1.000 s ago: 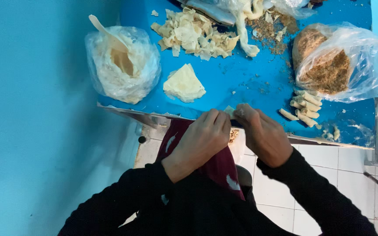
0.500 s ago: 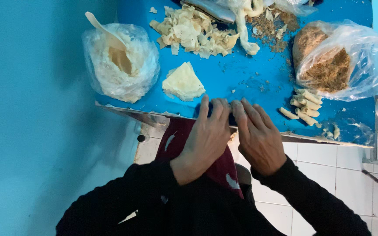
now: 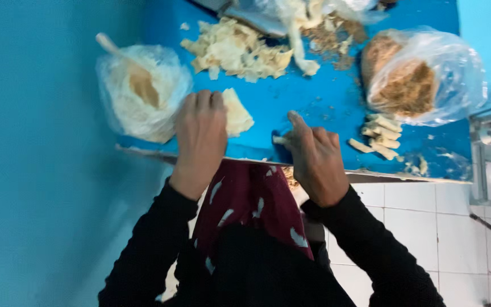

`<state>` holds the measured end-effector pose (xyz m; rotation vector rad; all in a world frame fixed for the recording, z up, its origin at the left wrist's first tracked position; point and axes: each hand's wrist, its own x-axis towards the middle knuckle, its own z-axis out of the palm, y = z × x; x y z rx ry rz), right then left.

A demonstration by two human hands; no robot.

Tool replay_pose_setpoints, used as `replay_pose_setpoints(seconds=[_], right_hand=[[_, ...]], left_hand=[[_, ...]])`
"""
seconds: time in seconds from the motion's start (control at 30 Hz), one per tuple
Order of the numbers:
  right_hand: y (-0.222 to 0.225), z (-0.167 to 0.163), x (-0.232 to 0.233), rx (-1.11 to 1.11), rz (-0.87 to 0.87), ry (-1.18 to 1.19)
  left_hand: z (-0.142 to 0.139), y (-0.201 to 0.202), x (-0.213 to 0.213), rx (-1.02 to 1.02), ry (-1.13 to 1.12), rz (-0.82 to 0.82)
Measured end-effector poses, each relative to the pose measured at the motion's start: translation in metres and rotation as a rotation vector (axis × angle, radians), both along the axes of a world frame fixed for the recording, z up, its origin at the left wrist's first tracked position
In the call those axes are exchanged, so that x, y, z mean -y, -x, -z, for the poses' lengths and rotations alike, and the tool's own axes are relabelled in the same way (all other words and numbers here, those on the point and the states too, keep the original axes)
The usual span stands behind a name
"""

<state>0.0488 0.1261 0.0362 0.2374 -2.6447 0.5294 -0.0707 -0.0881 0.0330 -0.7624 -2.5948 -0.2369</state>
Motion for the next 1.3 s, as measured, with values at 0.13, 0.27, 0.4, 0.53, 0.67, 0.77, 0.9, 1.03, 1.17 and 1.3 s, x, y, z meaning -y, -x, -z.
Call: replay_pose_setpoints(seconds=[0.13,0.27,0.4,0.53,0.67,0.77,0.9,1.03,1.17,1.3], right_hand=[[-0.03,-0.012,-0.034,-0.133,0.133,0.008],[-0.048,-0.024,-0.073,-0.128,0.283,-0.09],[-0.048,-0.018,-0.078,-0.011,0.253,-0.122],[-0.05,-0.024,-0.078,0.086,0.195,0.115],[-0.047,-0.035,-0.087,0.111,0.208,0.271],[-0.042,-0.037,-0.094,0.104,0.14,0.632],[-0.04,-0.032,-0.093,0.192,0.177,1.111],[-0.034,-0.03,-0.081,0.148,0.106,1.197],[-0.03,-0.031,-0.056,0.117,0.077,1.044],[-0.027,-0.022,-0.025,0.3,0.101,1.142]], left_hand=[[0.0,-0.002,0.003,-0.018,-0.112,0.005],[-0.002,-0.002,0.007,-0.024,-0.204,0.048],[-0.009,-0.003,0.008,0.051,-0.351,0.137],[-0.022,0.001,0.007,0.223,-0.55,0.157],[-0.033,0.003,0.01,0.16,-0.668,0.194],[-0.038,0.001,0.01,0.212,-0.775,0.199],[-0.041,-0.001,0.001,0.268,-0.962,0.215],[-0.034,-0.011,-0.016,0.496,-1.094,0.249],[-0.016,-0.036,-0.05,0.761,-1.14,0.315],[0.003,-0.06,-0.078,0.96,-1.16,0.395]])
